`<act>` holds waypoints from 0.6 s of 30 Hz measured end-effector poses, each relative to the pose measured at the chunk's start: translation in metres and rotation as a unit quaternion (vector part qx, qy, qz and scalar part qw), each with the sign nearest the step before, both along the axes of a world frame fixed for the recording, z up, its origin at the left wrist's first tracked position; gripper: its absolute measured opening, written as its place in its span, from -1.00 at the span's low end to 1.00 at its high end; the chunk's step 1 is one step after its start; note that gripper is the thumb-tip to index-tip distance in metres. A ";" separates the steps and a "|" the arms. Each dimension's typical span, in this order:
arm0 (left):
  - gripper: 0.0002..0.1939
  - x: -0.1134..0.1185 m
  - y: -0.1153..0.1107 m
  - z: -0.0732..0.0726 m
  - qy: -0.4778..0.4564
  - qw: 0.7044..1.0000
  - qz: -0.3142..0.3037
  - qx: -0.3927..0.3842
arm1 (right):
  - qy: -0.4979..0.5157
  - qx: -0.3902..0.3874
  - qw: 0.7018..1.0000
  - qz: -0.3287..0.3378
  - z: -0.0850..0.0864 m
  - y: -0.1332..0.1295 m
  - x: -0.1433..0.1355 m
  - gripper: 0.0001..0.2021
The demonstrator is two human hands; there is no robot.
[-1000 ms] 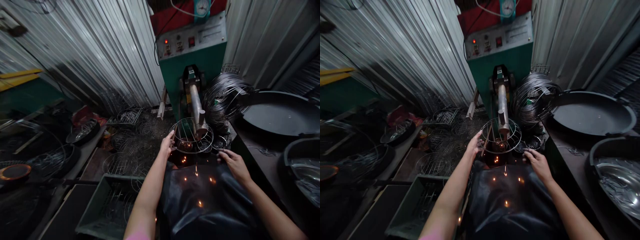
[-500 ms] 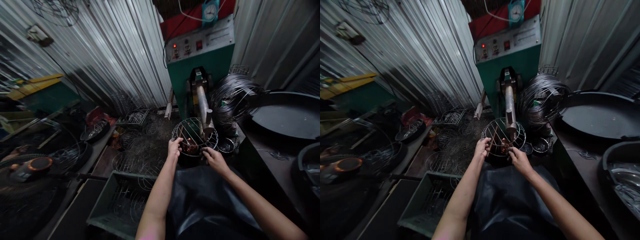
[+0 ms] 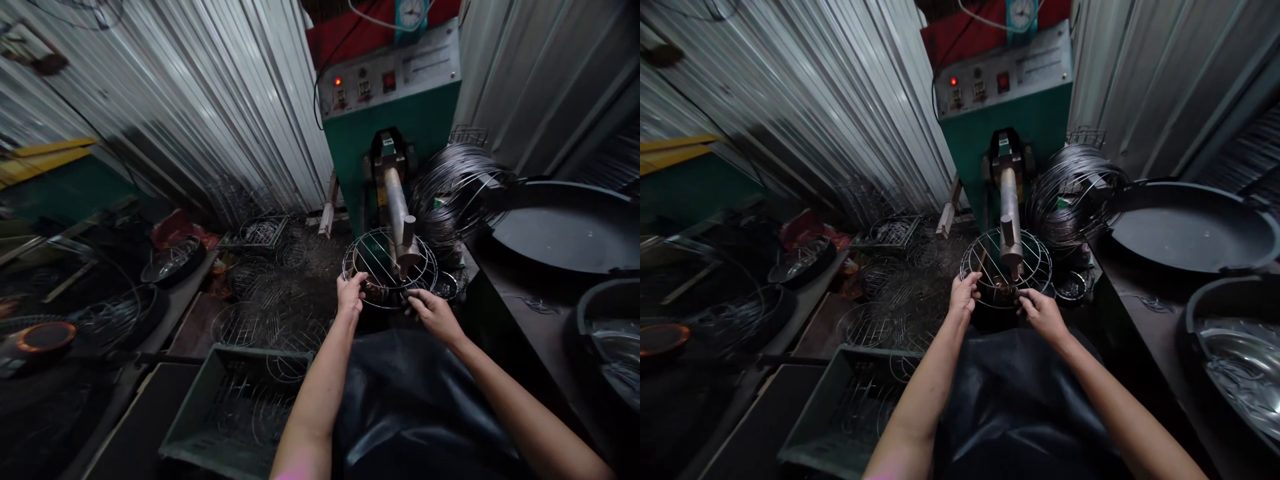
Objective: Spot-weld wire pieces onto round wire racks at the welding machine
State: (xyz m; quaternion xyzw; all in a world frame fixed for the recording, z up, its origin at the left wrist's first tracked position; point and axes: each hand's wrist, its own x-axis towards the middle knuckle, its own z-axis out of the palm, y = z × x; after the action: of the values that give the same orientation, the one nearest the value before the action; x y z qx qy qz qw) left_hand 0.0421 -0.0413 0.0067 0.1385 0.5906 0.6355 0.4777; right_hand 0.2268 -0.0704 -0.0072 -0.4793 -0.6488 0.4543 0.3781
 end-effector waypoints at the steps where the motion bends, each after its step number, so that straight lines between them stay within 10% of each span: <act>1: -0.50 0.000 0.000 0.001 0.002 1.000 0.000 -0.002 | 0.019 -0.007 1.000 -0.008 -0.001 0.000 -0.001 -0.71; 18: -0.59 -0.001 0.012 0.001 -0.030 0.999 -0.013 -0.039 | 0.057 -0.027 0.998 0.000 0.007 0.015 -0.003 -0.70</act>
State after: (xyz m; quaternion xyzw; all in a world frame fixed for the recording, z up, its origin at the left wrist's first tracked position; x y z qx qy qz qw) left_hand 0.0415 -0.0296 0.0079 0.1083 0.5982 0.6095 0.5089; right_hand 0.2239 -0.0552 0.0002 -0.4622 -0.6139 0.4982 0.4016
